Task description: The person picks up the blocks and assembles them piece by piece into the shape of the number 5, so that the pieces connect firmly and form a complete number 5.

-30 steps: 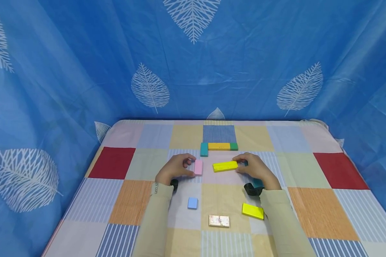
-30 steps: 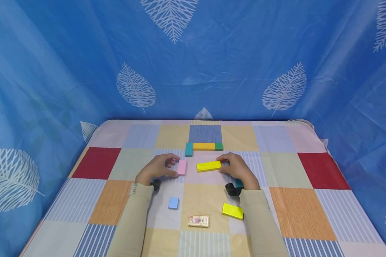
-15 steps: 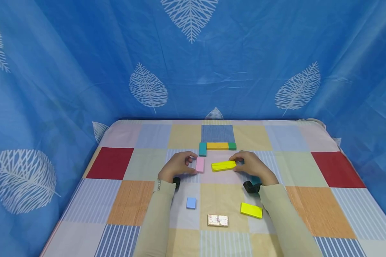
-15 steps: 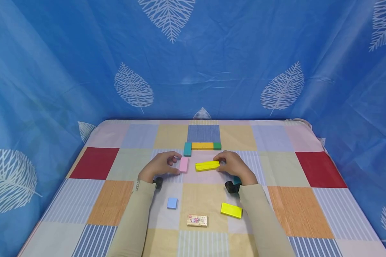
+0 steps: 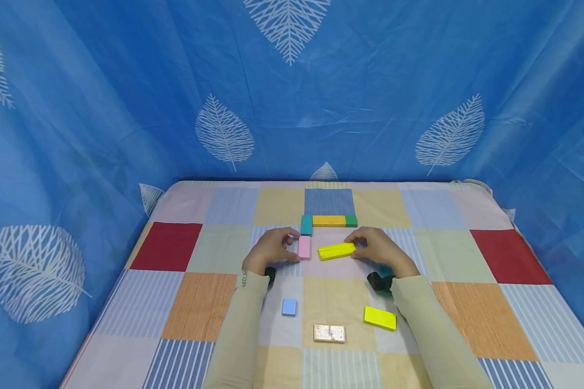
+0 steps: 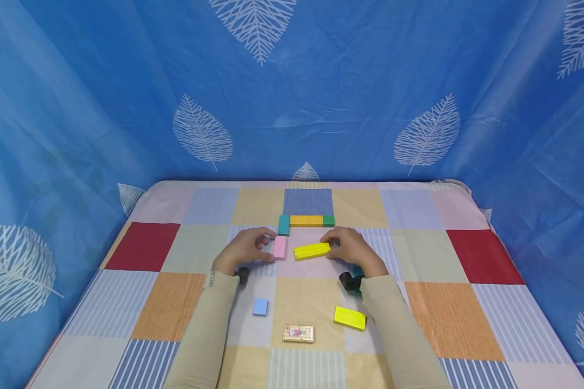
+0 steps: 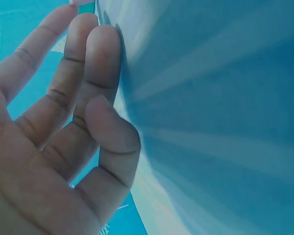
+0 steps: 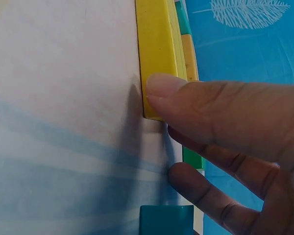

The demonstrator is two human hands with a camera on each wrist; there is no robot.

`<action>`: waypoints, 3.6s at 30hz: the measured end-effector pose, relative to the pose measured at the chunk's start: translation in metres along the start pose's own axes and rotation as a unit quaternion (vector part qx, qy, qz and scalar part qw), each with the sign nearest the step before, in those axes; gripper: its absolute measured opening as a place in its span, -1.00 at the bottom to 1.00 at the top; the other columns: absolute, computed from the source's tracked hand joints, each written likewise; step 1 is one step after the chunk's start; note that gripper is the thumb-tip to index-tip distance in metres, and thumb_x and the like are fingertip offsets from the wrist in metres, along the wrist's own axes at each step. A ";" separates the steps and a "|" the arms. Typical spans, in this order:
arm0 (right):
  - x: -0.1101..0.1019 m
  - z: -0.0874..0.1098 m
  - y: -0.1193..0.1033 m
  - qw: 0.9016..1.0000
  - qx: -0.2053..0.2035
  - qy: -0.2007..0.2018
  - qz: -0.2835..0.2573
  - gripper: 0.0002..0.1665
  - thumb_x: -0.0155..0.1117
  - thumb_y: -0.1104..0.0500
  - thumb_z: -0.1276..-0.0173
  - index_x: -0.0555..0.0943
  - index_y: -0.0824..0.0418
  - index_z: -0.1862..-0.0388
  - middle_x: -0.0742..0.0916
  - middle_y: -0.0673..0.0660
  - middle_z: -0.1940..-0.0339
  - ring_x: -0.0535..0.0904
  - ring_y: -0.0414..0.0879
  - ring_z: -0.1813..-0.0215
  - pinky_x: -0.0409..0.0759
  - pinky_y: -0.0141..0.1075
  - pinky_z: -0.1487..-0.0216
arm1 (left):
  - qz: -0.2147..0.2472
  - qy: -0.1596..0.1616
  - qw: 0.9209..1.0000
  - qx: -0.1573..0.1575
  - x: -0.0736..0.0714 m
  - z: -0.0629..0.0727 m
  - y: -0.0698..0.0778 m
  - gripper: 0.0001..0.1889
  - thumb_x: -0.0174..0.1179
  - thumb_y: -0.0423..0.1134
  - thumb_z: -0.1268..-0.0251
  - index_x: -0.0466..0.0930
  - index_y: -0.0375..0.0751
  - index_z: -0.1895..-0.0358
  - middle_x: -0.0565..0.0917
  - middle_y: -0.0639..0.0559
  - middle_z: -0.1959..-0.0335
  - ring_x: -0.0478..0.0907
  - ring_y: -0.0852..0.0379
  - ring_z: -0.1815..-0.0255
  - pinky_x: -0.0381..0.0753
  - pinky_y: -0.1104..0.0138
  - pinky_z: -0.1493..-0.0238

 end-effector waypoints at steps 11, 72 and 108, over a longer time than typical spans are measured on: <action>0.001 -0.005 -0.004 1.000 -0.007 -0.010 0.009 -0.63 0.56 0.42 -0.31 0.79 0.37 -0.11 0.80 0.24 -0.01 0.56 0.07 0.08 0.60 0.03 -0.14 | -0.022 0.012 1.000 -0.002 -0.002 0.000 0.002 -0.39 0.68 -0.33 -0.10 0.74 -0.09 -0.28 0.67 0.01 0.13 0.51 0.03 0.13 0.58 0.19 -0.01; 0.004 -0.011 -0.012 0.999 -0.013 -0.032 0.006 -0.67 0.62 0.38 -0.25 0.81 0.35 -0.01 0.79 0.15 0.12 0.50 0.02 0.15 0.56 -0.06 -0.05 | -0.036 0.025 0.999 -0.018 0.005 -0.002 0.000 -0.42 0.67 -0.26 -0.14 0.74 -0.07 -0.28 0.64 0.03 0.18 0.51 0.02 0.09 0.58 0.18 -0.04; -0.003 0.009 -0.005 0.999 -0.024 0.020 -0.044 -0.66 0.42 0.35 -0.47 0.73 0.40 -0.18 0.77 0.33 -0.13 0.65 0.26 -0.15 0.59 0.22 -0.31 | 0.018 -0.021 0.999 0.035 -0.002 0.017 -0.001 -0.50 0.48 -0.26 -0.41 0.64 -0.21 -0.37 0.68 -0.07 0.05 0.54 0.01 0.10 0.60 0.17 -0.02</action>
Point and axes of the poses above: each hand's wrist, its own z-axis away from the middle knuckle, its own x-axis out of the palm, y = z × x, the point moved 5 cm from there along -z, towards the middle knuckle
